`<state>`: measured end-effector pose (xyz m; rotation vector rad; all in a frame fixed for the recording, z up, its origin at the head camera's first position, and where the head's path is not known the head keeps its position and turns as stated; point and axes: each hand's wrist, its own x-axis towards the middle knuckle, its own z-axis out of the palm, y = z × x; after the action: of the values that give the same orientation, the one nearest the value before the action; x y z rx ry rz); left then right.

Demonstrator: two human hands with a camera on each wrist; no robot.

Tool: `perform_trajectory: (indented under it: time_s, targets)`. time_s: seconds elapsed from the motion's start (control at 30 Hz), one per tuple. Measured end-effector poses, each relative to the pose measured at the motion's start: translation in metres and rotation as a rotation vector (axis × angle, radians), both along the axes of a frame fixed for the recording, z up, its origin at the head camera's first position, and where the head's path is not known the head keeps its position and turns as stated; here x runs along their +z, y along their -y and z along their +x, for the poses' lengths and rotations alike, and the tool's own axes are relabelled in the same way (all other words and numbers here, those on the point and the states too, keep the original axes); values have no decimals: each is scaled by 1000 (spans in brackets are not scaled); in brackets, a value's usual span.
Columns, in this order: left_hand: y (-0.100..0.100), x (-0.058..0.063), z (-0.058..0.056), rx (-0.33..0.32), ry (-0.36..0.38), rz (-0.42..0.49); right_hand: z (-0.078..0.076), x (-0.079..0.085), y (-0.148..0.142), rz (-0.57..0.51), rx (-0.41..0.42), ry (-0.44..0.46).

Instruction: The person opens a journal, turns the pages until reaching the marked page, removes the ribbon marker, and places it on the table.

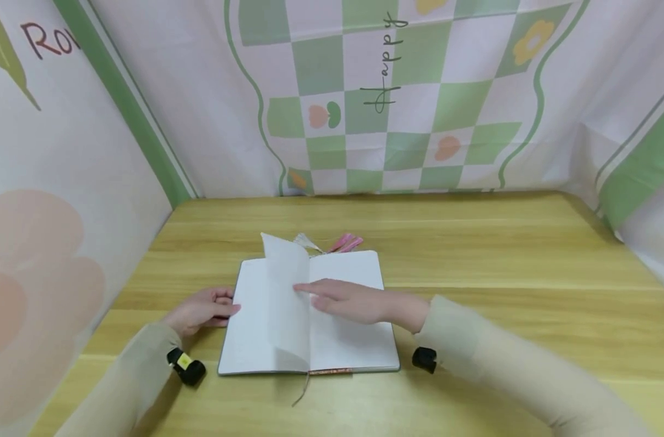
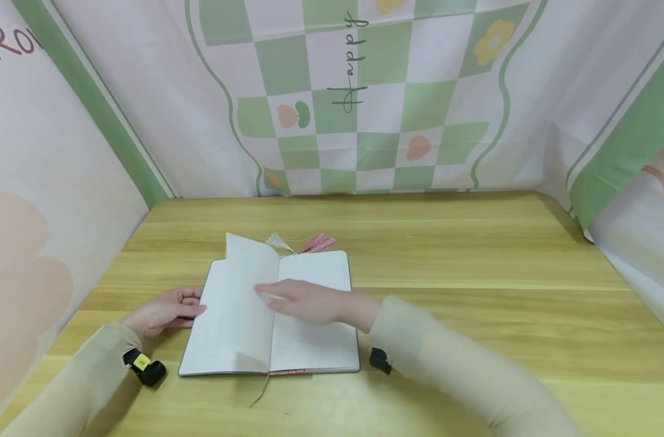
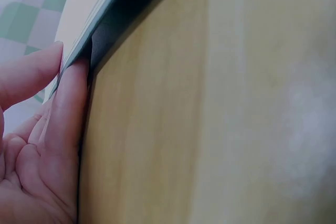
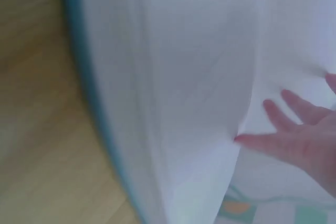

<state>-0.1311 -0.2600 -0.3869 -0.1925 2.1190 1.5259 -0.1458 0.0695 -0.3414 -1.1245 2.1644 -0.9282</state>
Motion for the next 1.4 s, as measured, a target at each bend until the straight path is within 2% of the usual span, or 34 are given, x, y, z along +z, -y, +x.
perform_trajectory:
  time_s: [0.1, 0.2, 0.33, 0.43, 0.57, 0.8, 1.03, 1.4]
  targets:
    - [0, -1, 0, -8, -5, 3, 4, -2, 11, 151, 38, -67]
    - [2, -2, -1, -25, -20, 11, 9, -1, 19, 269, 37, -87]
    - [3, -3, -1, -65, -32, 51, 15, -2, 26, 342, 39, -107]
    - [5, -3, -1, -85, -32, 86, 18, -5, 29, 398, 58, -155]
    - [6, -5, -3, -80, -30, 89, 21, -7, 32, 467, 86, -232]
    - [6, -8, -5, -5, 7, 25, 21, -5, 36, 509, 103, -275]
    - [10, -4, -3, -71, -3, 62, 21, -5, 41, 525, 98, -285]
    - [6, -2, -1, -75, -10, 52, 19, -4, 36, 512, 95, -313]
